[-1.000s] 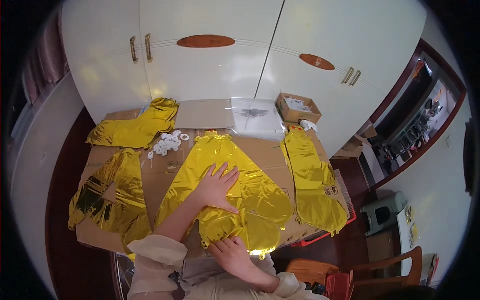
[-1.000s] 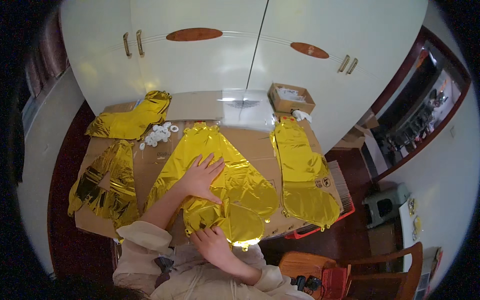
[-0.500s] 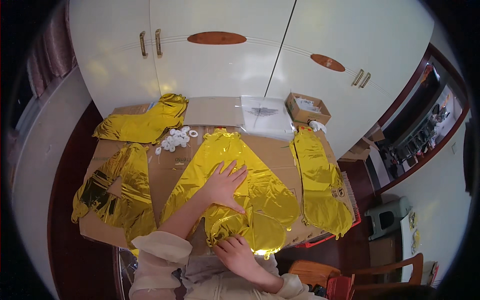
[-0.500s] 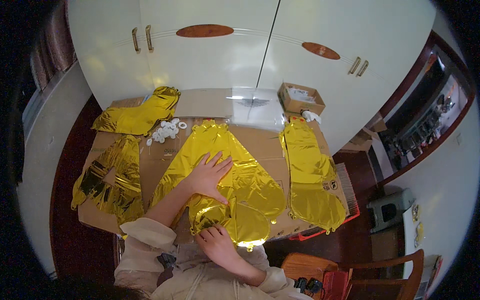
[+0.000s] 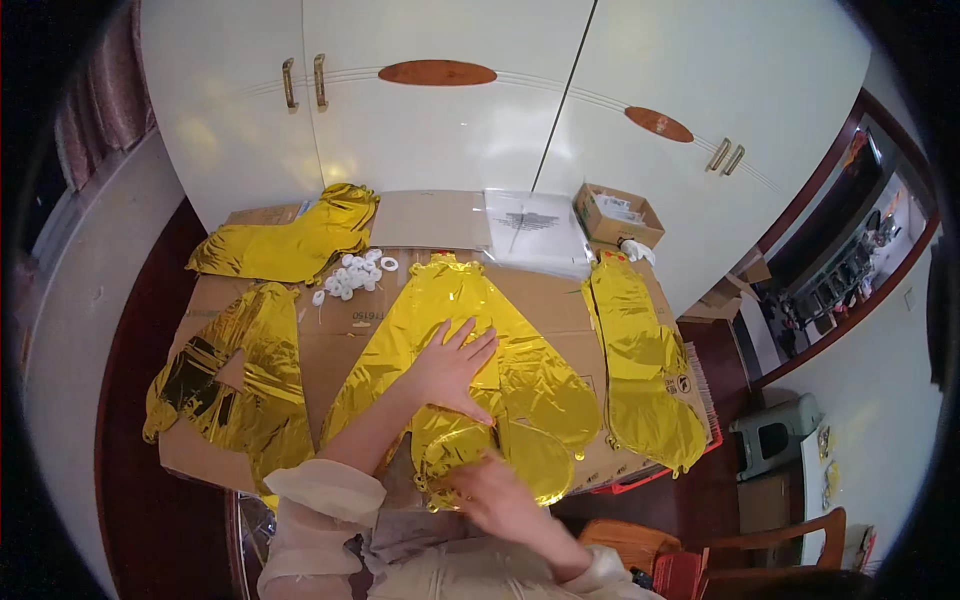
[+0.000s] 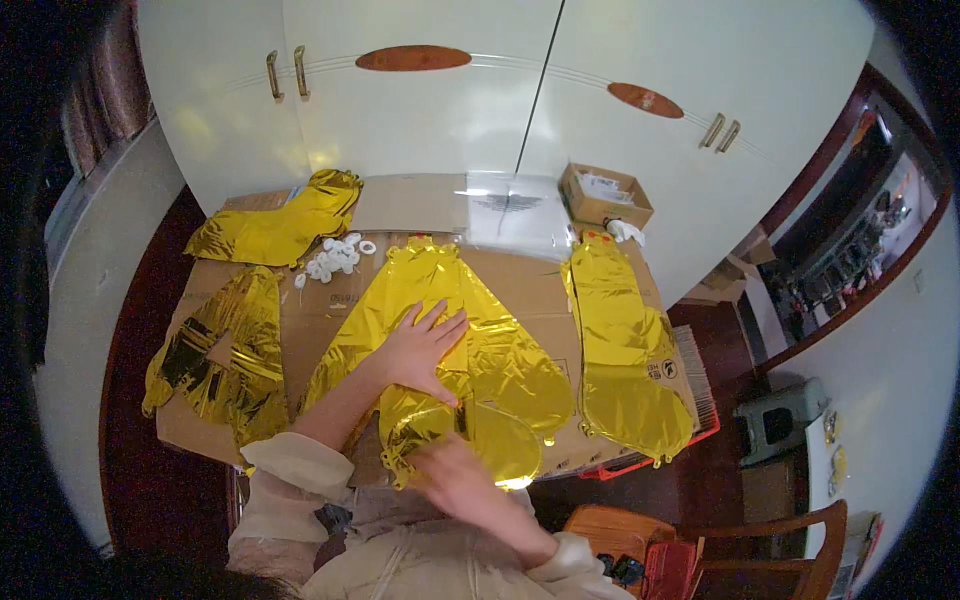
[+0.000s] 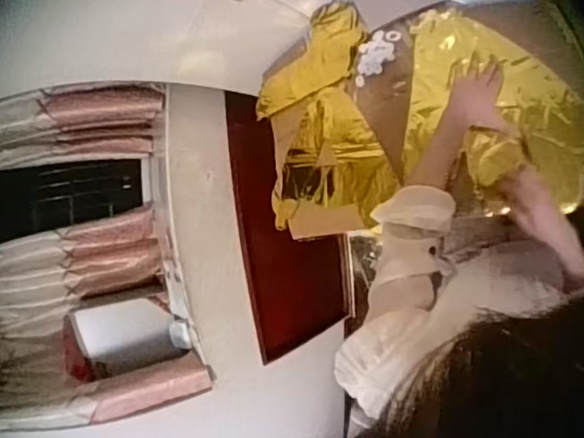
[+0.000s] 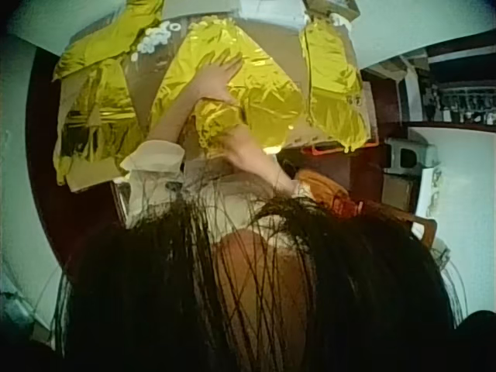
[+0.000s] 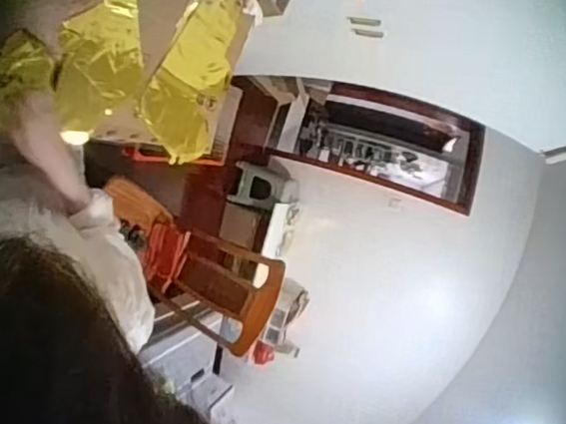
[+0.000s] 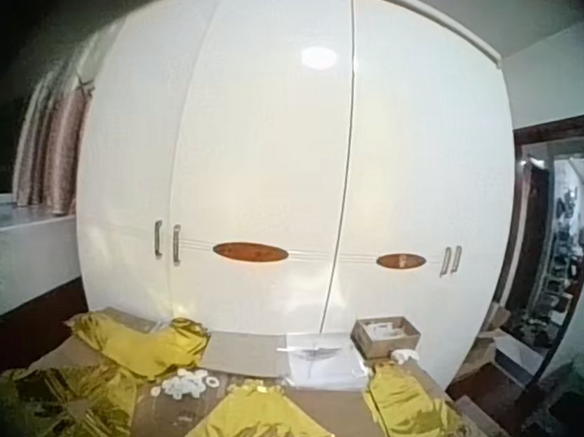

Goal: The recorder is manually wrapping cardboard sheets in gold foil and organizing them on top of a shipping box.

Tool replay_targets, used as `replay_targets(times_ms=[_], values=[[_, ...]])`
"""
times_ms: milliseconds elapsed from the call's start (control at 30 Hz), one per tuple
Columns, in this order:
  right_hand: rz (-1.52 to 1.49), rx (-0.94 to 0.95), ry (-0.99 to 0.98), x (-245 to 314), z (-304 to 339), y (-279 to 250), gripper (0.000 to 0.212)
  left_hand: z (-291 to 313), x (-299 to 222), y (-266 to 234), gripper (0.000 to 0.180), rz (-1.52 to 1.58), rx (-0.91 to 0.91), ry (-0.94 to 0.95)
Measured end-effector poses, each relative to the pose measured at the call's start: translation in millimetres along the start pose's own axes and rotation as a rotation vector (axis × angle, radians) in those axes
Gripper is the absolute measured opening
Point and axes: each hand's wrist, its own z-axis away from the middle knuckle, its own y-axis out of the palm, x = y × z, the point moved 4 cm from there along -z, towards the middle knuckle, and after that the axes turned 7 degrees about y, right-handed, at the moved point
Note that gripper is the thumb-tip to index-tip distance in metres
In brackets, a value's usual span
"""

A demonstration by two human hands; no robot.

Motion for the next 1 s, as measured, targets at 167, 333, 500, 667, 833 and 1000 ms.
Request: replay_targets(times_ms=[167,333,500,667,833,1000], values=[[0.138,0.001,0.143,-64.8,-5.9,-43.5,0.03,1.7,1.4,2.5,0.129,0.001,-0.025,-0.003],[0.154,0.044,0.121,-77.3,-1.9,-40.1,0.034,0.1,0.1,1.6,0.129,-0.01,-0.03,0.009],[0.145,0.085,0.105,-82.4,-0.7,-38.4,0.04,0.7,1.2,2.6,0.129,-0.005,-0.025,0.005],[0.12,0.146,0.117,-82.4,2.3,-44.9,0.045,0.7,1.8,3.3,0.13,-0.006,-0.024,0.006],[0.148,0.167,0.105,-77.3,1.8,-44.3,0.046,-0.2,2.8,6.2,0.129,-0.01,-0.058,0.024],[0.2,0.192,0.091,-77.9,1.8,-39.4,0.046,0.5,2.5,4.9,0.129,-0.015,-0.068,0.024]])
